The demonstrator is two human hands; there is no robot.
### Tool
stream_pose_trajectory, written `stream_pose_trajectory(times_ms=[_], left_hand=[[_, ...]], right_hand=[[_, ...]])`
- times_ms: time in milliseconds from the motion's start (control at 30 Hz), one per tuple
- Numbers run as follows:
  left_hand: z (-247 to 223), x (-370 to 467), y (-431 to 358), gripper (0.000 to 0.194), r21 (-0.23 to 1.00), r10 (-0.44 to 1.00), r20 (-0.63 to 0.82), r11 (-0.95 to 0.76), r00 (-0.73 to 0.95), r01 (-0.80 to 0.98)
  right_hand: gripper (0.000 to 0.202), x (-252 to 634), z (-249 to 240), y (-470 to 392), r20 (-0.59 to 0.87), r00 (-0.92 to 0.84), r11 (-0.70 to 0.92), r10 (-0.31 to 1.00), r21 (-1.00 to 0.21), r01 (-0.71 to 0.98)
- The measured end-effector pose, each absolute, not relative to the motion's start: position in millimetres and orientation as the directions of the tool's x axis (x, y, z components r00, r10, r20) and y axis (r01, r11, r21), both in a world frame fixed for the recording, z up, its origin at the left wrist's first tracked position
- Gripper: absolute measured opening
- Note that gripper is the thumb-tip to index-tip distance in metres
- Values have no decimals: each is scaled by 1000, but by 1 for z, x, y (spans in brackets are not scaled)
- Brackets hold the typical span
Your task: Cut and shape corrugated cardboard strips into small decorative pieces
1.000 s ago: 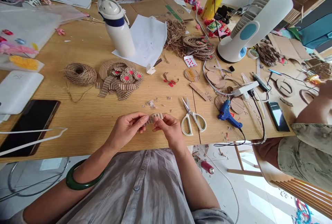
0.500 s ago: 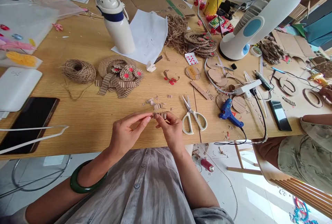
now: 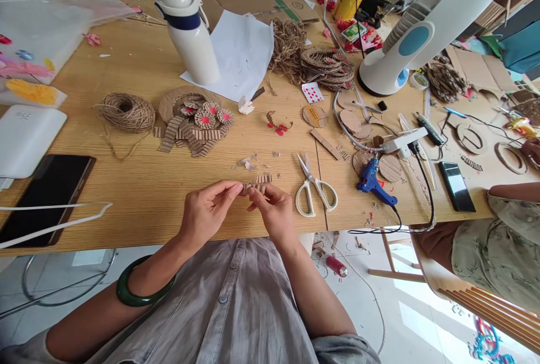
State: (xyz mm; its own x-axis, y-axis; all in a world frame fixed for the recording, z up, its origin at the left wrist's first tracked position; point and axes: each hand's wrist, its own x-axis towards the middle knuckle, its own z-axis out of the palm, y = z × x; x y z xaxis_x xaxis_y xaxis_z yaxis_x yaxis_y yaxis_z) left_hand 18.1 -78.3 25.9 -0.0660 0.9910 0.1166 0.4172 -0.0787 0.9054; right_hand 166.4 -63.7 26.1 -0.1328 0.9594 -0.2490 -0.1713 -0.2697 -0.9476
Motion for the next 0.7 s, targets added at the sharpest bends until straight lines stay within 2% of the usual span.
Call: stream_pose_trajectory(times_ms=[167, 300, 400, 533, 700], left_hand=[[26, 17, -75, 17, 922, 988, 117, -72, -97, 381], [25, 15, -73, 23, 927, 985, 79, -15, -156, 376], [25, 16, -74, 19, 936, 985, 97, -42, -141, 349], [26, 20, -74, 17, 951, 993, 87, -57, -84, 305], [26, 21, -74, 15, 923, 989, 125, -84, -85, 376]], right_hand=[[30, 167, 25, -61, -394, -147, -420, 907, -836, -353], [32, 168, 24, -59, -441, -133, -455, 888, -798, -395], [32, 169, 22, -59, -415, -98, -421, 904, -831, -364], [29, 168, 20, -62, -319, -59, -324, 946, -918, -229], [22, 166, 24, -64, -239, -73, -247, 968, -959, -139]])
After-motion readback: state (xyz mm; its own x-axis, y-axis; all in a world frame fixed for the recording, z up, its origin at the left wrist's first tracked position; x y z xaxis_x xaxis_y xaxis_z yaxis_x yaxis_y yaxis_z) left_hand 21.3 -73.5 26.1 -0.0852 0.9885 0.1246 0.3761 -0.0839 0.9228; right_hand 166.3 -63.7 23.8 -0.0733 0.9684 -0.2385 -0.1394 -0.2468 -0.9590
